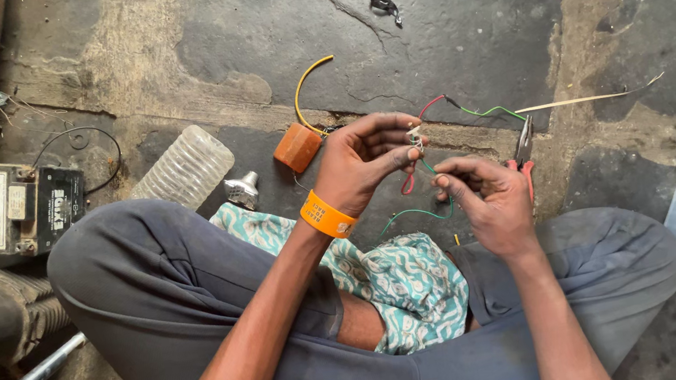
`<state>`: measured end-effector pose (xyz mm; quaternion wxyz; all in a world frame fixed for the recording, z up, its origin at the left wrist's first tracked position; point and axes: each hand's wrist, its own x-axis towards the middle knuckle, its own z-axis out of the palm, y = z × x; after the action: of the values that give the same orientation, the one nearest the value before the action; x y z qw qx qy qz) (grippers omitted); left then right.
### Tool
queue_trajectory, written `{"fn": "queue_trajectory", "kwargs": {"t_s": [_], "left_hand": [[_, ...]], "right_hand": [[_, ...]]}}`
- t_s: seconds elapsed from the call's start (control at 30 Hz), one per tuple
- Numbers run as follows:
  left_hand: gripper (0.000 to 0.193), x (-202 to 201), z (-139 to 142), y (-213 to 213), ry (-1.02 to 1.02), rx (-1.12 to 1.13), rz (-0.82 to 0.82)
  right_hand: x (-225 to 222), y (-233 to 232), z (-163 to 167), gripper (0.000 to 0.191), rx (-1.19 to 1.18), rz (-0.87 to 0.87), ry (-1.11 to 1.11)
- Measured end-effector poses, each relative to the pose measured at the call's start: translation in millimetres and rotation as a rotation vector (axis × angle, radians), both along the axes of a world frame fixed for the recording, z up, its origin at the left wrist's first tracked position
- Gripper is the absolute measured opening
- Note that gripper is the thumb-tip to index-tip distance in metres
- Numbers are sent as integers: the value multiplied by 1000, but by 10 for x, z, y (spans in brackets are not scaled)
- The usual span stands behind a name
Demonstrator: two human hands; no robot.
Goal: The person sits on the workshop floor and repairs a small electrical component with colored wires. They strip and twist the wire ends by hand, use a screwdriver and pliers on the wires, and fit the wires into the component's terminals, working on it in their lap.
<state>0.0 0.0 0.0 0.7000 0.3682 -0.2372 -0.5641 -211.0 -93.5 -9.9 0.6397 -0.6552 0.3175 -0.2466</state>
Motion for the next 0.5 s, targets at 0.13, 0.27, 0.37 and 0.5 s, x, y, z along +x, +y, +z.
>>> {"fn": "queue_trajectory", "kwargs": {"t_s": [0.13, 0.27, 0.37, 0.5], "left_hand": [[36, -27, -4, -5, -103, -14, 32], [32, -22, 13, -12, -140, -13, 45], [33, -42, 56, -22, -103, -14, 23], [34, -72, 88, 3, -114, -21, 18]], "right_hand": [[11, 13, 52, 19, 3, 11, 81], [50, 18, 89, 18, 18, 22, 153], [60, -5, 114, 20, 40, 61, 133], [74, 8, 133, 21, 79, 111, 116]]}}
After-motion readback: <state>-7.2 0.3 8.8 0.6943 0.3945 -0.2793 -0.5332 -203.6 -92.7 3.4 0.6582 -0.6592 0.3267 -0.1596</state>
